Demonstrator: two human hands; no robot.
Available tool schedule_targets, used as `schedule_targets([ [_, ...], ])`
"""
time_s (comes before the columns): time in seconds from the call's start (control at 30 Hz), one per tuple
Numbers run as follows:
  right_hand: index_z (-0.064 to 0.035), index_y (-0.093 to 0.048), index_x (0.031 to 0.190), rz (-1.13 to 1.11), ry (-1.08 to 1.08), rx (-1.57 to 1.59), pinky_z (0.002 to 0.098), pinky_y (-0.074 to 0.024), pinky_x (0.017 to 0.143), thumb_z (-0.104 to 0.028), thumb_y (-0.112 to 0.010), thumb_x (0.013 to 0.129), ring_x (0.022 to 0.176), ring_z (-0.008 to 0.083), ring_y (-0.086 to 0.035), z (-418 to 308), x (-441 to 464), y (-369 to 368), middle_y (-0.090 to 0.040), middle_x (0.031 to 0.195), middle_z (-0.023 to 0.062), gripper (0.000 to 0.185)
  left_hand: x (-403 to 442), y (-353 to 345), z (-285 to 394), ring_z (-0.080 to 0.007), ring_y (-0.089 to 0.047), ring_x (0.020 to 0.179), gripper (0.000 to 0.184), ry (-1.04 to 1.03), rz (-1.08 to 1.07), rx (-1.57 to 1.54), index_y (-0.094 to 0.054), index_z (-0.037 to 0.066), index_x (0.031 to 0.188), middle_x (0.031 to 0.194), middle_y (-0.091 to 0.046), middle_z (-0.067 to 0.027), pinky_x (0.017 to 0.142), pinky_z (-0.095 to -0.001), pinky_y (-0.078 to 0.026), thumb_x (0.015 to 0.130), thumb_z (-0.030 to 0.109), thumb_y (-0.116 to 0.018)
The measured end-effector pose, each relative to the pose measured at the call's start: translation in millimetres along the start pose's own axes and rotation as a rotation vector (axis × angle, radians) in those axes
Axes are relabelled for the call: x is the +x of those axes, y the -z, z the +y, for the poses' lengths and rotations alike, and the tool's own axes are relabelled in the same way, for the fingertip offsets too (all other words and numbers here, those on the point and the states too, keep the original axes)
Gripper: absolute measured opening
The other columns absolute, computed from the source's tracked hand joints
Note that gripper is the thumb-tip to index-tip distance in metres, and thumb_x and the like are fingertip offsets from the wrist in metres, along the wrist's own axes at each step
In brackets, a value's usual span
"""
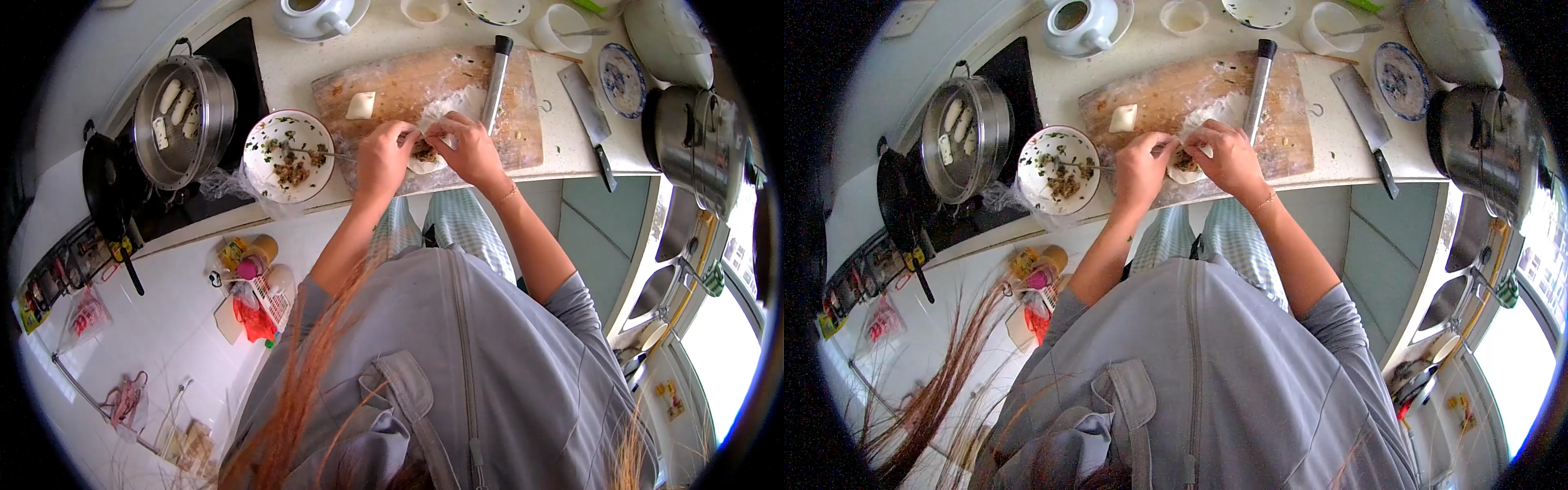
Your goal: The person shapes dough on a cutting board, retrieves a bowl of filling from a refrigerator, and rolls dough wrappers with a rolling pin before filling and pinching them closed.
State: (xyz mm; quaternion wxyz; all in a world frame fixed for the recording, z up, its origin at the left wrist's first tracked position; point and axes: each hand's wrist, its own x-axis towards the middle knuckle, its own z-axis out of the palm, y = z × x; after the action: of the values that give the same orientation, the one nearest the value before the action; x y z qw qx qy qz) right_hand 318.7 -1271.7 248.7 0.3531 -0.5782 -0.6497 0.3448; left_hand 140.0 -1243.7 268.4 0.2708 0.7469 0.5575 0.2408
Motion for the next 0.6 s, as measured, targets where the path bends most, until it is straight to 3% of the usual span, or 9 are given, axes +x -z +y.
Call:
schedule_targets([
  [0.17,-0.0095,-0.072,0.092,-0.008,-0.054,0.057,0.0409,-0.0485,0.084,-0.020,-0.072,0.087,0.087,0.0309,-0.066,7.5,2.7,-2.9,-0.069,0.095,0.0069,0.012,-0.5,1.5,-1.6,-0.0311,-0.071,0.089,0.013,-0.120,-0.078,-0.008,-0.073,0.001,0.097,0.097,-0.072,-0.0135,0.077,-0.0386,-0.056,0.085,0.002,-0.070],
  [0.37,-0.0102,-0.074,0.098,0.037,-0.016,-0.007,0.0413,-0.0476,0.086,-0.021,-0.071,0.088,0.086,0.0320,-0.066,6.2,1.4,-5.2,-0.069,0.096,0.0086,0.015,3.3,2.2,-5.6,-0.0322,-0.070,0.090,0.011,-0.103,-0.119,-0.155,-0.072,0.002,0.097,0.099,-0.072,-0.0129,0.077,-0.0382,-0.056,0.086,0.003,-0.069],
  [0.47,-0.0105,-0.075,0.101,0.042,0.026,-0.065,0.0413,-0.0476,0.086,-0.021,-0.071,0.088,0.086,0.0328,-0.065,6.9,1.5,-5.0,-0.068,0.096,0.0098,0.017,3.6,2.2,-1.2,-0.0332,-0.070,0.090,0.015,0.081,-0.156,-0.306,-0.071,0.001,0.102,0.099,-0.071,-0.0155,0.077,-0.0385,-0.055,0.088,0.002,-0.069],
  [0.6,-0.0095,-0.076,0.100,0.056,0.009,-0.019,0.0430,-0.0497,0.084,-0.020,-0.071,0.088,0.085,0.0344,-0.066,5.7,1.8,-6.9,-0.068,0.095,0.0114,0.017,1.5,1.2,-3.1,-0.0339,-0.070,0.090,0.018,0.047,-0.130,-0.233,-0.069,0.001,0.105,0.098,-0.071,-0.0174,0.076,-0.0398,-0.054,0.088,0.005,-0.070],
])
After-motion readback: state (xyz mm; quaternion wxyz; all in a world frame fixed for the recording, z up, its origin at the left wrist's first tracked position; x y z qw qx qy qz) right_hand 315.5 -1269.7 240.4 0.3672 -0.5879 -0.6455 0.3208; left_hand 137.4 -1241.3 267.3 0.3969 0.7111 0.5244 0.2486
